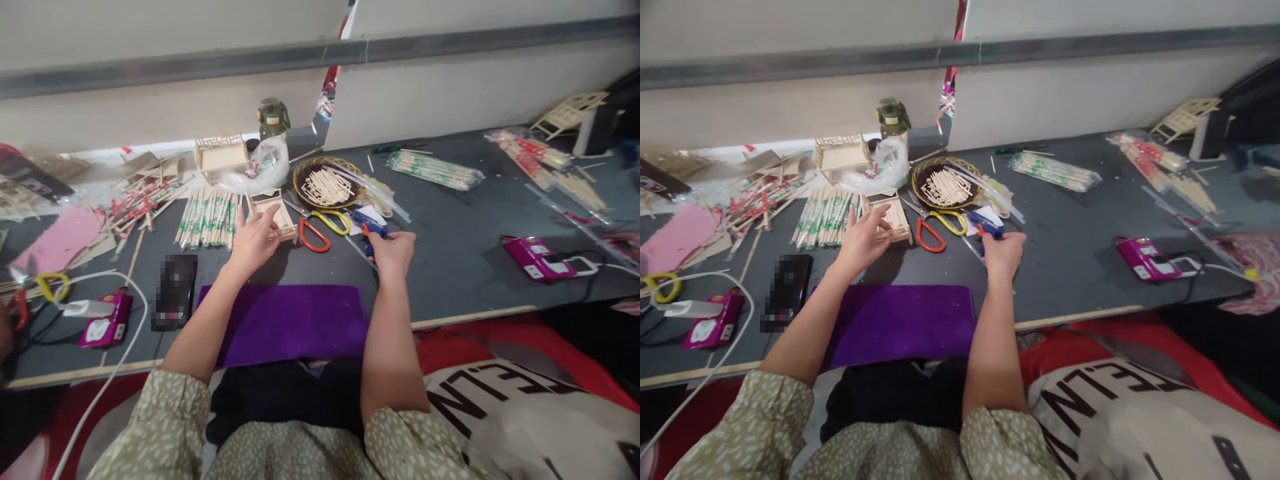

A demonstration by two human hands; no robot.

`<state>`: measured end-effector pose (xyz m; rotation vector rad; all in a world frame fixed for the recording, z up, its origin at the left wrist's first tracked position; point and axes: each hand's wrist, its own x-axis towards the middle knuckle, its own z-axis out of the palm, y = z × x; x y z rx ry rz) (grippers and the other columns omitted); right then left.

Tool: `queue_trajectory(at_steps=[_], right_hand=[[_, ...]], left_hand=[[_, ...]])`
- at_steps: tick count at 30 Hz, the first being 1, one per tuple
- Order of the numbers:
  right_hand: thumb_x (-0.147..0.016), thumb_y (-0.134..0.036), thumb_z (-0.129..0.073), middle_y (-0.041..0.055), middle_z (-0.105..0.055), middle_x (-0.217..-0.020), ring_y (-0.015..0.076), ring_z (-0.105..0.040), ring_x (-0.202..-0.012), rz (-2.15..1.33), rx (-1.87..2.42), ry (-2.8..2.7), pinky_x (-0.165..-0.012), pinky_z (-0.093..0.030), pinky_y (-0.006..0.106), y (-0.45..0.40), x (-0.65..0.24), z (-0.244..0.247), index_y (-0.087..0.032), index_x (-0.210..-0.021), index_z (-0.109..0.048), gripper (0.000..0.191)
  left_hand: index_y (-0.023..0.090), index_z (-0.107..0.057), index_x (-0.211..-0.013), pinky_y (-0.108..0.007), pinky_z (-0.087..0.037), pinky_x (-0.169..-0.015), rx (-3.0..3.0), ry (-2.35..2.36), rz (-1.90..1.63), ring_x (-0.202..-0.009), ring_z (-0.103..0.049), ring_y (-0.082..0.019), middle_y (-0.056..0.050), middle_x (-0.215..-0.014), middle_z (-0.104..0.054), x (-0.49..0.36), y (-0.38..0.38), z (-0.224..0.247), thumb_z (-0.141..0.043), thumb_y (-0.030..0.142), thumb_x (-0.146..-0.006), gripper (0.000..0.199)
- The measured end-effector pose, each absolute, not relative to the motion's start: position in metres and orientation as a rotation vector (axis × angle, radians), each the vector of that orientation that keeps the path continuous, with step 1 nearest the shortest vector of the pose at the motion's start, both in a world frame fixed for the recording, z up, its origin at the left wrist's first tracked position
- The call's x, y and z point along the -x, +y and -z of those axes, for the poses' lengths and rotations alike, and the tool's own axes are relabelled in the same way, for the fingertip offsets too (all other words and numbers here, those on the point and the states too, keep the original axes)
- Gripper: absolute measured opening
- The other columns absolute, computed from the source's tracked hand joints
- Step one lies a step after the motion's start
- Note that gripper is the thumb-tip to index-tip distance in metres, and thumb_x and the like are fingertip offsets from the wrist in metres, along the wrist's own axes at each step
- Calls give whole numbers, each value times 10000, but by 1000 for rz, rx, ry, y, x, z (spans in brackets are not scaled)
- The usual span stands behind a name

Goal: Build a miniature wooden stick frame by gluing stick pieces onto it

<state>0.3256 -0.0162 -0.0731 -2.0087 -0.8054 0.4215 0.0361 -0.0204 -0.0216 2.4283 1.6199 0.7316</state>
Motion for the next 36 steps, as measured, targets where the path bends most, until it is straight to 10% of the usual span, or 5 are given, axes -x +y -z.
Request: queue_trajectory(at_steps=[13, 17, 31, 36], right_hand=[[-550, -271, -801, -34, -641, -722, 98, -637, -652, -1226, 956, -490, -530, -533, 189, -73, -295, 39, -187, -844, -628, 351], [-608, -252, -749, 27, -751, -906, 71, -539, -489, -1193, 912, -700, -356, -368, 192, -72, -260, 44, -191, -867, -646, 286], [-824, -438, -713, -43, -627, -547, 73, -479, -384, -852, 1135, -985, -433, -412, 233, -87, -220, 63, -165, -832, -674, 275], [-814, -448, -726, 0, -731, -711, 60, -482, -389, -895, 1125, -889, -419, -426, 231, -84, -220, 64, -176, -876, -630, 295]], left_hand=[[228, -309, -1530, -719, -17, -1237, -2360, 1502, -633, -1222, -636, -295, -46, -1055, -743, -26, -16, 16, -705, 102, -797, 842], [240, -323, -1524, -744, 46, -1222, -2363, 1523, -735, -1315, -567, -310, -76, -1140, -721, -29, -22, 24, -669, 97, -806, 809], [178, -363, -1535, -726, 107, -1223, -2318, 1651, -767, -1402, -444, -338, -98, -1143, -725, -33, -30, 14, -616, 213, -886, 697], [190, -568, -1345, -579, -310, -1205, -2277, 1675, -918, -1206, -571, -286, -84, -1065, -717, -19, -9, 1, -553, 147, -890, 457]])
